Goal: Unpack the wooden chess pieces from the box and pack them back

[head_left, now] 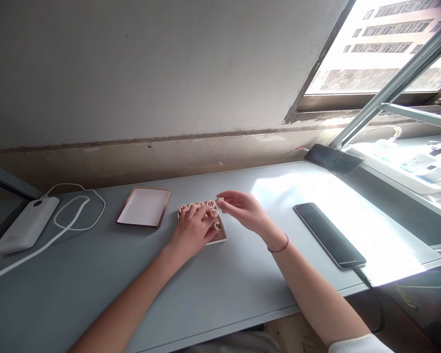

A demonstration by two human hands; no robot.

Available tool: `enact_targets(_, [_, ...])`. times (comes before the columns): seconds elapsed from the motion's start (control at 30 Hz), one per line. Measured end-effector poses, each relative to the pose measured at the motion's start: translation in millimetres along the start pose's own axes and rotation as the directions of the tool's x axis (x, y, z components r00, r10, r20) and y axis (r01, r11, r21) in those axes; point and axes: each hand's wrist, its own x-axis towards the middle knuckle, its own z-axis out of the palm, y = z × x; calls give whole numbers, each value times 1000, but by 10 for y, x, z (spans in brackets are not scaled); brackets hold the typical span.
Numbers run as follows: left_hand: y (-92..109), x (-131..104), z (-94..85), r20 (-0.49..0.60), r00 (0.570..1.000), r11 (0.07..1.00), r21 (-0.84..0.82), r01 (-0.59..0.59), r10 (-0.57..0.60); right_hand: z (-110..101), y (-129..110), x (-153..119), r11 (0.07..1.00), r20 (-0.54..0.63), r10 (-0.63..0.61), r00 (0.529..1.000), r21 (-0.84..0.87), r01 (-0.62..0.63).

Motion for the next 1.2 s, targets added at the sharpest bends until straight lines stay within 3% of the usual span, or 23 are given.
enact_targets(0.2, [-89, -85, -95, -13, 999, 999, -17, 38, -38, 17, -5, -82, 955, 148, -92, 985, -268, 129])
enact_targets(0.4, [-289, -355, -205, 25, 1000, 997, -73, 14, -12, 147, -77, -178, 761, 294, -120, 948, -586, 278])
enact_targets(0.67, [-371, -557, -44, 0, 1000, 986, -162, 24, -25, 245, -2, -143, 611, 270, -87, 959, -746, 266])
enact_targets(0.8, [-359, -578, -11, -19, 999, 979, -201, 30, -34, 183, 63, -87, 659, 264, -136, 955, -695, 286])
enact_targets(0.9, [-350, -585, -3, -12, 999, 976, -212, 46, -50, 98, 112, -1, 679, 172, -178, 969, -691, 248])
enact_targets(1.0, [-340, -585, -2, 1, 999, 974, -219, 53, -54, 69, 165, 99, 576, 88, -132, 987, -803, 149])
enact_targets(1.1, [-323, -584, -13, 24, 998, 974, -218, 64, -60, 109, 214, 175, 461, 100, -50, 994, -880, 112])
enact_targets(1.2, [-300, -580, -35, 16, 998, 973, -224, 63, -61, 140, 245, 214, 407, 110, -7, 994, -907, 104])
